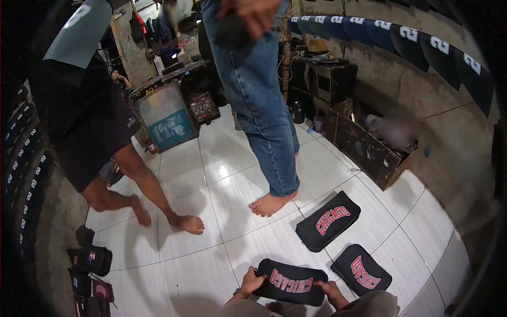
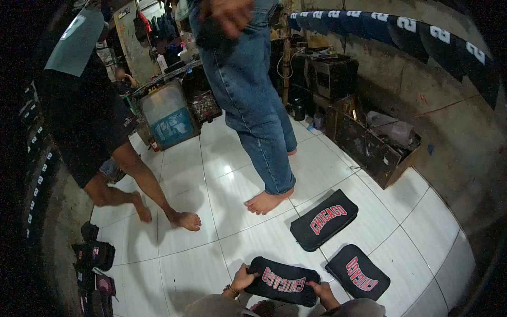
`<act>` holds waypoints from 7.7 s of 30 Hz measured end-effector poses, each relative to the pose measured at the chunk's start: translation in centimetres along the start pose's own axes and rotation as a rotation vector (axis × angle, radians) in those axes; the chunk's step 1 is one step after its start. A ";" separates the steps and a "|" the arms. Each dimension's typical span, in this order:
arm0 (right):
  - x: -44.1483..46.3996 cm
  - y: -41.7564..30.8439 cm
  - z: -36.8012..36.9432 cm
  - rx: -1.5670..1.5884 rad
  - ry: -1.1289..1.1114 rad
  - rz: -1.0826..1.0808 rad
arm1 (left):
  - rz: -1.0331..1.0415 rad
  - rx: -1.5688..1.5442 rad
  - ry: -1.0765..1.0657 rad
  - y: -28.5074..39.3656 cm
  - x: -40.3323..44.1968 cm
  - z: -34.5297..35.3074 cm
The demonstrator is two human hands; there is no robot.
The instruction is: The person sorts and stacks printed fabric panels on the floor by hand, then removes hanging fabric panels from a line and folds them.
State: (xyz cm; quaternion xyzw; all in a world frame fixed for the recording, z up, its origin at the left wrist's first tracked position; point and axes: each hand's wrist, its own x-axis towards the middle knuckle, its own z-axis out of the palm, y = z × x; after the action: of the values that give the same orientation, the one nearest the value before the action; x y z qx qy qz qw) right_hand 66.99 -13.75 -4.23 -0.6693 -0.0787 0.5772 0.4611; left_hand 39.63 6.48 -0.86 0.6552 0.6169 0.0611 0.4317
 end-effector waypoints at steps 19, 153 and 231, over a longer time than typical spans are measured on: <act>0.1 1.2 2.0 -0.077 0.043 -0.217 | -0.061 -0.569 -0.355 3.4 -1.5 -1.1; 18.6 -19.2 -12.6 -0.172 0.859 -0.818 | 0.565 -0.039 0.199 20.7 15.1 4.6; -4.3 1.4 -5.9 0.886 0.052 -0.126 | -0.252 -0.781 -0.542 6.6 -4.9 13.7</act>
State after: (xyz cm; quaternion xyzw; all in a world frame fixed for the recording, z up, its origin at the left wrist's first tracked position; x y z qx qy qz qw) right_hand 69.99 -20.35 -2.71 -0.4154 0.1473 0.5088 0.7395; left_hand 51.89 -3.53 -2.87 0.3569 0.4881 0.0625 0.7940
